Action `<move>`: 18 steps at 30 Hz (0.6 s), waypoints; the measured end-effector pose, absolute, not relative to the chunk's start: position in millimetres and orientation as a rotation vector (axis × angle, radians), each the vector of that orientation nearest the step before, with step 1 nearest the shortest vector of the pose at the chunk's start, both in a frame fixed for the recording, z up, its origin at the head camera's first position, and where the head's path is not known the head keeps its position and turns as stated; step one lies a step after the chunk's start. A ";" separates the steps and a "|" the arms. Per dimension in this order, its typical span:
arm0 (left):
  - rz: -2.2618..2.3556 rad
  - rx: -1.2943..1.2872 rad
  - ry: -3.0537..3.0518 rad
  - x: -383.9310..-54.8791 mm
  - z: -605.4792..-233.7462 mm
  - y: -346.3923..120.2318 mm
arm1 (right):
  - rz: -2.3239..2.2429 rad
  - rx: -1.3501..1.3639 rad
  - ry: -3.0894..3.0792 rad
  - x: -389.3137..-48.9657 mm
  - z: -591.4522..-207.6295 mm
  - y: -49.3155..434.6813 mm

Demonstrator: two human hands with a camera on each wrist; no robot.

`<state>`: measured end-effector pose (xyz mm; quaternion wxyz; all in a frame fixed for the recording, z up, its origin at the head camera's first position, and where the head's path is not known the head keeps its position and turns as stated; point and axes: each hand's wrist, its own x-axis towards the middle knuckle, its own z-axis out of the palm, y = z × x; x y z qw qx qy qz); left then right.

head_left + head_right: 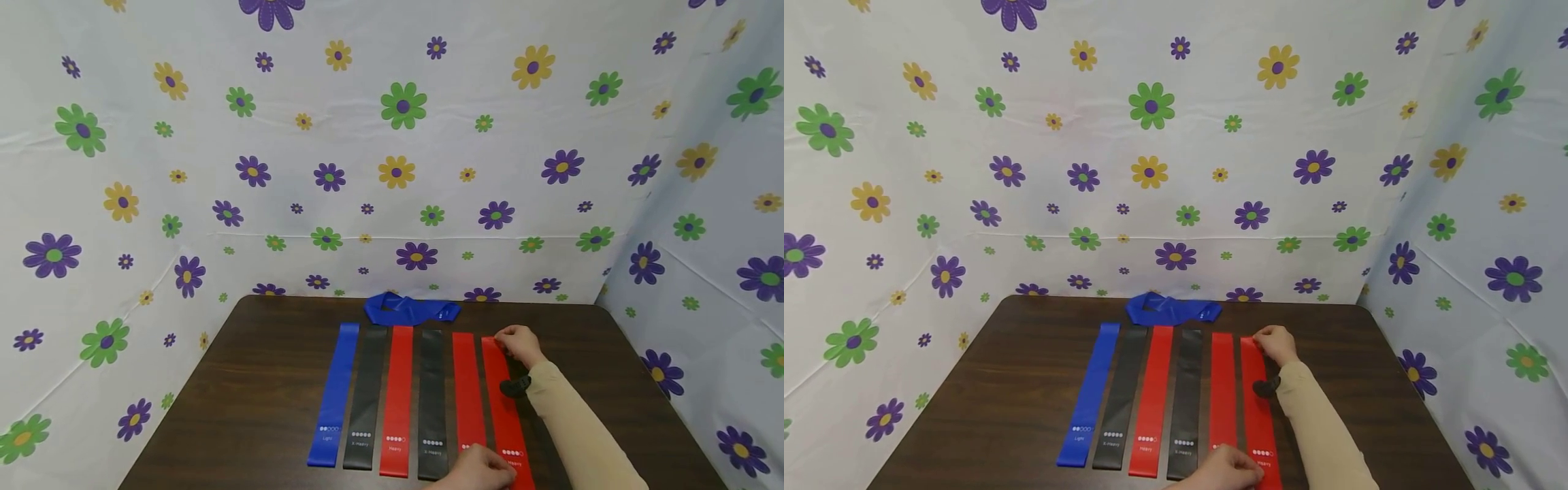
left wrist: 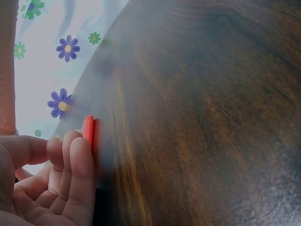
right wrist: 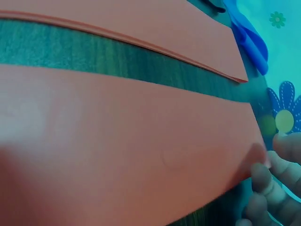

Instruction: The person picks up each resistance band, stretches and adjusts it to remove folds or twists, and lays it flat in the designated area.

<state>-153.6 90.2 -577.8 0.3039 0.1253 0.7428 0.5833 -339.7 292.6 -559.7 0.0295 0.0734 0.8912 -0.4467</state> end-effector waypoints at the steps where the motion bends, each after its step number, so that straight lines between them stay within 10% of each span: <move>1: 1.542 0.338 1.966 -153.9 -578.0 90.1 | -1.347 0.210 2.775 -340.5 -559.7 291.7; 18: 1.656 0.414 1.771 -167.5 -557.4 57.0 | -1.142 -0.128 2.875 -369.0 -557.6 233.1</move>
